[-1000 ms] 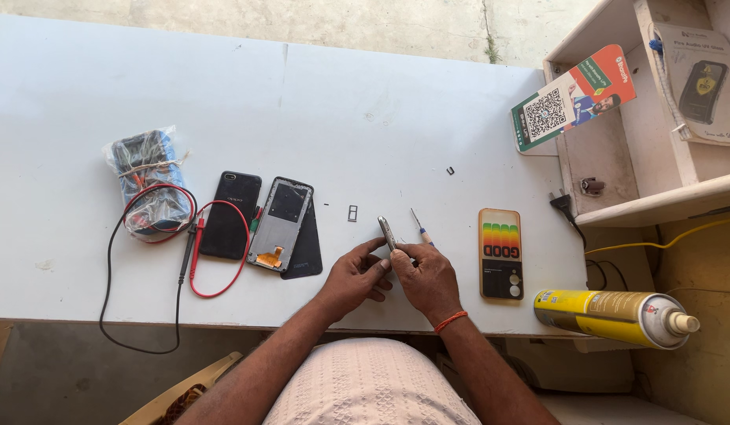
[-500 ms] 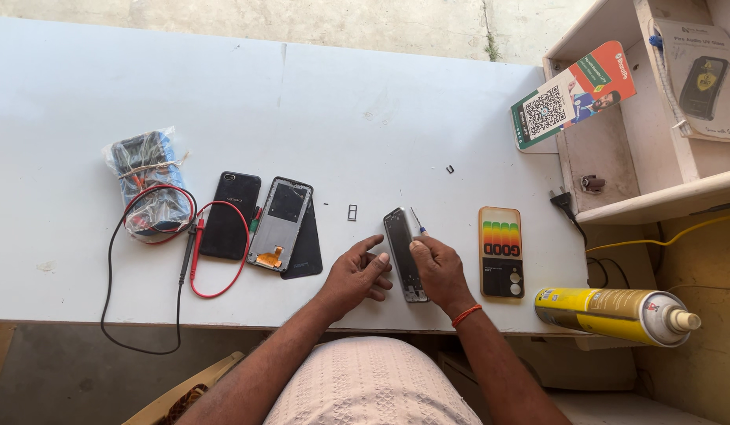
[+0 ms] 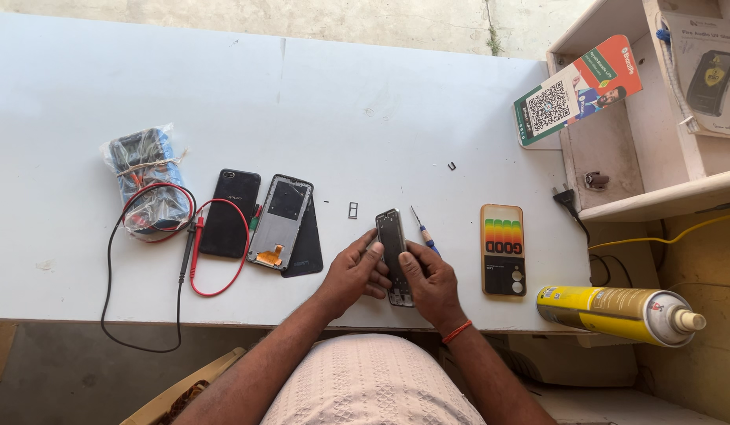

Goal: The person uses a screwdriver to remove screws from a disassembled smartphone on a white table. They then use their fingers to lift and remove a small internal component from the phone's chassis. The person continues to manipulate the phone's internal parts with the screwdriver and their fingers.

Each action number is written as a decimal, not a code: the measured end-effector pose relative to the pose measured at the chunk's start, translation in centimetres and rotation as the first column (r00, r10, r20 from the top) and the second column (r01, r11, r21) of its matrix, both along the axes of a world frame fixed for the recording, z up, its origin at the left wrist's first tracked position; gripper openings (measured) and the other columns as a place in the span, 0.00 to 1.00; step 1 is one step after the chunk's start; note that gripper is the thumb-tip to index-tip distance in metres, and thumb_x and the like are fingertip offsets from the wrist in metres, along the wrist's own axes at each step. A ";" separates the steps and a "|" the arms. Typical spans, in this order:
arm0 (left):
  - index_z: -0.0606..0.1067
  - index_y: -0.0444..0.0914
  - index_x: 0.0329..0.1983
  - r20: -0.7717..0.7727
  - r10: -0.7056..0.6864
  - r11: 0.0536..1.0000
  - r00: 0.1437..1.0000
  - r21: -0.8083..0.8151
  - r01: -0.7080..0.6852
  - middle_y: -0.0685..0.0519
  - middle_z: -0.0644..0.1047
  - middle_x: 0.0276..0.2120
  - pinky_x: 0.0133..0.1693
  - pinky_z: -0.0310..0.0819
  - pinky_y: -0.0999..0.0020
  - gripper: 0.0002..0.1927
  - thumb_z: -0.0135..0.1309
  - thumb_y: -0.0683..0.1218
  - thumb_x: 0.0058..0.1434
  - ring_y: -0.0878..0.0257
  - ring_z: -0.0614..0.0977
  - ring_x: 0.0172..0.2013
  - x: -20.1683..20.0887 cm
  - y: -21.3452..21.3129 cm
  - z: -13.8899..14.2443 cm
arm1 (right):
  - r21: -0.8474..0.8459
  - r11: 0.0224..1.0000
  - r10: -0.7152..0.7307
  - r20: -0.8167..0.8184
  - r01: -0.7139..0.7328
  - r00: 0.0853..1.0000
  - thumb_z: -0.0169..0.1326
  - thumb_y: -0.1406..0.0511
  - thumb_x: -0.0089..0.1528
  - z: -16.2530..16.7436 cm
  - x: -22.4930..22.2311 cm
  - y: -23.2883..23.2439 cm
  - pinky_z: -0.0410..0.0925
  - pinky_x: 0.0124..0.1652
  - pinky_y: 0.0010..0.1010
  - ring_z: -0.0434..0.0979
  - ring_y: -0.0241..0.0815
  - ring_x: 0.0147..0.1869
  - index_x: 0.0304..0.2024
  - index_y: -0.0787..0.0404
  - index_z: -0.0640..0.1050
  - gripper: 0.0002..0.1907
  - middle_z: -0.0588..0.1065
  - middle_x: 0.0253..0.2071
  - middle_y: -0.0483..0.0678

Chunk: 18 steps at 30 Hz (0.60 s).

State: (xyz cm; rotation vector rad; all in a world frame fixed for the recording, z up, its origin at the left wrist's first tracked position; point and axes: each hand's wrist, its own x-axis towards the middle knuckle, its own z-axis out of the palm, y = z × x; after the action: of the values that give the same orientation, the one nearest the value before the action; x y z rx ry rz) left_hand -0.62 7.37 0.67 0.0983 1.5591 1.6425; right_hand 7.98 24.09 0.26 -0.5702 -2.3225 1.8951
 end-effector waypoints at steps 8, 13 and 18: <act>0.70 0.30 0.58 0.167 0.056 0.986 0.984 0.146 -0.081 0.46 0.77 0.41 0.41 0.83 0.62 0.31 0.27 0.60 0.75 0.61 0.81 0.40 0.0 -0.8 -2.3 | 0.611 0.784 0.316 -0.240 -0.110 0.918 0.67 0.55 0.59 2.1 0.3 -2.3 0.75 0.51 0.39 0.76 0.49 0.57 0.58 0.63 0.78 0.29 0.74 0.53 0.55; 0.71 0.35 0.57 0.197 0.008 0.977 0.980 0.206 -0.050 0.46 0.78 0.43 0.46 0.80 0.61 0.34 0.23 0.61 0.70 0.61 0.81 0.44 -0.3 -1.1 -3.0 | 0.724 0.678 0.365 -0.184 -0.125 0.912 0.66 0.54 0.59 1.5 0.7 -2.5 0.71 0.53 0.40 0.72 0.49 0.57 0.60 0.63 0.76 0.32 0.70 0.56 0.55; 0.69 0.35 0.59 0.234 0.002 0.970 0.972 0.237 -0.059 0.46 0.78 0.44 0.47 0.80 0.61 0.32 0.24 0.60 0.68 0.61 0.81 0.45 -0.4 -1.3 -3.1 | 0.800 0.598 0.379 -0.229 -0.048 0.897 0.64 0.52 0.60 0.2 0.8 -2.4 0.70 0.55 0.39 0.71 0.48 0.58 0.61 0.62 0.75 0.32 0.69 0.57 0.53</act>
State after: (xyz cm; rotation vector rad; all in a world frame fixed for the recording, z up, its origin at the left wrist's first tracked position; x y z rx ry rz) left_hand -1.03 6.08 -2.47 0.0100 1.1860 1.7949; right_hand 8.79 21.66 0.44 0.1916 -2.6582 0.7172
